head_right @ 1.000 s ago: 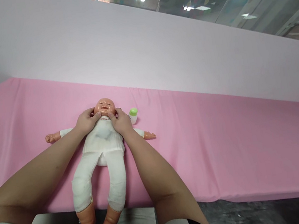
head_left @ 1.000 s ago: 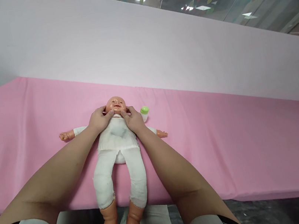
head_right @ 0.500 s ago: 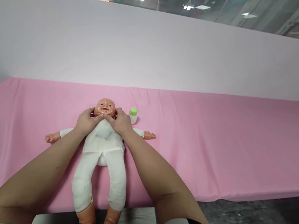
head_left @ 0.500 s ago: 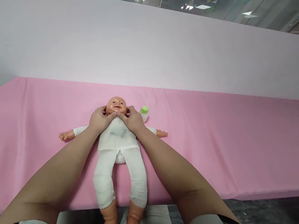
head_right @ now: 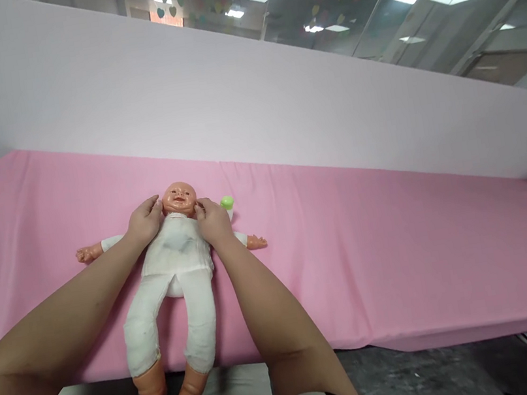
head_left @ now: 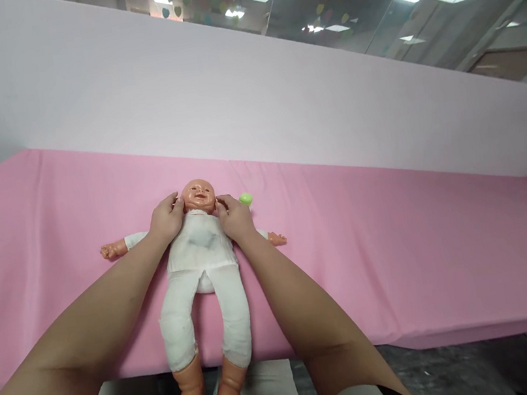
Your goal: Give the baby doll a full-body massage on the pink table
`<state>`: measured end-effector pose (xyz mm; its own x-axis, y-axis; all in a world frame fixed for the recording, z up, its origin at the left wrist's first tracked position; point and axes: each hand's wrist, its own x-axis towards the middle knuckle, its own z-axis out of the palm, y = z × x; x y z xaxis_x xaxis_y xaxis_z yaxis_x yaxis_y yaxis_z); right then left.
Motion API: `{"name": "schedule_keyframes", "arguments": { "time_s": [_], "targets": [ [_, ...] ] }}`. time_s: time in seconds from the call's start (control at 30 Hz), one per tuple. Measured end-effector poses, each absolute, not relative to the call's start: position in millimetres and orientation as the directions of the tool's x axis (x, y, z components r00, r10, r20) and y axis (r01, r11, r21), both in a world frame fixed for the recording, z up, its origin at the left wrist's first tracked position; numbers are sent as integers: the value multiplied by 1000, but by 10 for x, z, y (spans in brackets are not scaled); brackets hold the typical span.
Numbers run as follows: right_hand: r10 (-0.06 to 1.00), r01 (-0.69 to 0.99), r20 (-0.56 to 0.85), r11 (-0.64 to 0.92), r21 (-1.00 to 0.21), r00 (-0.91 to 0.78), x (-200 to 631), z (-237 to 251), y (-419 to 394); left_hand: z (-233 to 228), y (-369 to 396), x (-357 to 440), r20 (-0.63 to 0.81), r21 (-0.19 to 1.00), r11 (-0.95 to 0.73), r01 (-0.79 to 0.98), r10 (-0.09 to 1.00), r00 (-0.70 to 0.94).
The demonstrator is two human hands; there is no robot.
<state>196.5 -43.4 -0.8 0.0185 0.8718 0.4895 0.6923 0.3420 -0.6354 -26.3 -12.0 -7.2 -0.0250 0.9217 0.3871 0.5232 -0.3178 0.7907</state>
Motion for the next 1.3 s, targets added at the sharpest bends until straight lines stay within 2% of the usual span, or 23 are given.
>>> {"name": "schedule_keyframes", "arguments": {
  "time_s": [0.1, 0.17, 0.27, 0.37, 0.43, 0.5, 0.6, 0.67, 0.73, 0.9, 1.17, 1.23, 1.3],
  "targets": [
    [849, 758, 528, 327, -564, 26, 2136, 92, -592, 3, -194, -273, 447, 802, -327, 499, 884, -138],
    [833, 798, 551, 296, -525, 54, 2285, 120, -661, 102, -285, -249, 488, 787, -355, 505, 859, -157],
    [781, 844, 612, 242, -479, 123, 2488, 100, -658, 317, -470, -118, 529, 780, -426, 459, 841, -118],
    [775, 870, 623, 236, -434, 101, 2600, 52, -561, 546, -623, 146, 482, 840, -457, 291, 876, -17],
    [829, 866, 558, 254, -430, 34, 2630, 30, -496, 650, -657, 377, 353, 923, -366, 123, 928, 116],
    [868, 850, 496, 257, -461, 6, 2642, 24, -461, 686, -630, 615, 133, 991, -128, -35, 965, 226],
    [880, 831, 474, 251, -497, 18, 2648, 31, -462, 639, -525, 904, -150, 972, 196, -127, 941, 304],
    [886, 827, 463, 246, -506, 20, 2646, 40, -476, 586, -449, 1021, -251, 941, 306, -142, 917, 310],
    [893, 825, 450, 242, -511, 16, 2637, 50, -484, 546, -385, 1085, -292, 925, 348, -154, 908, 302],
    [894, 831, 448, 245, -499, 5, 2606, 63, -489, 518, -313, 1124, -287, 906, 355, -230, 915, 284],
    [881, 843, 473, 260, -470, -8, 2579, 126, -582, 569, -602, 769, -172, 806, 259, -533, 963, 207],
    [842, 837, 535, 339, -429, -68, 2449, 231, -707, 543, -734, 596, -144, 773, 243, -585, 967, 211],
    [767, 771, 596, 522, -364, -238, 2227, 345, -903, 506, -860, 446, -115, 736, 230, -637, 969, 217]
  ]
}}
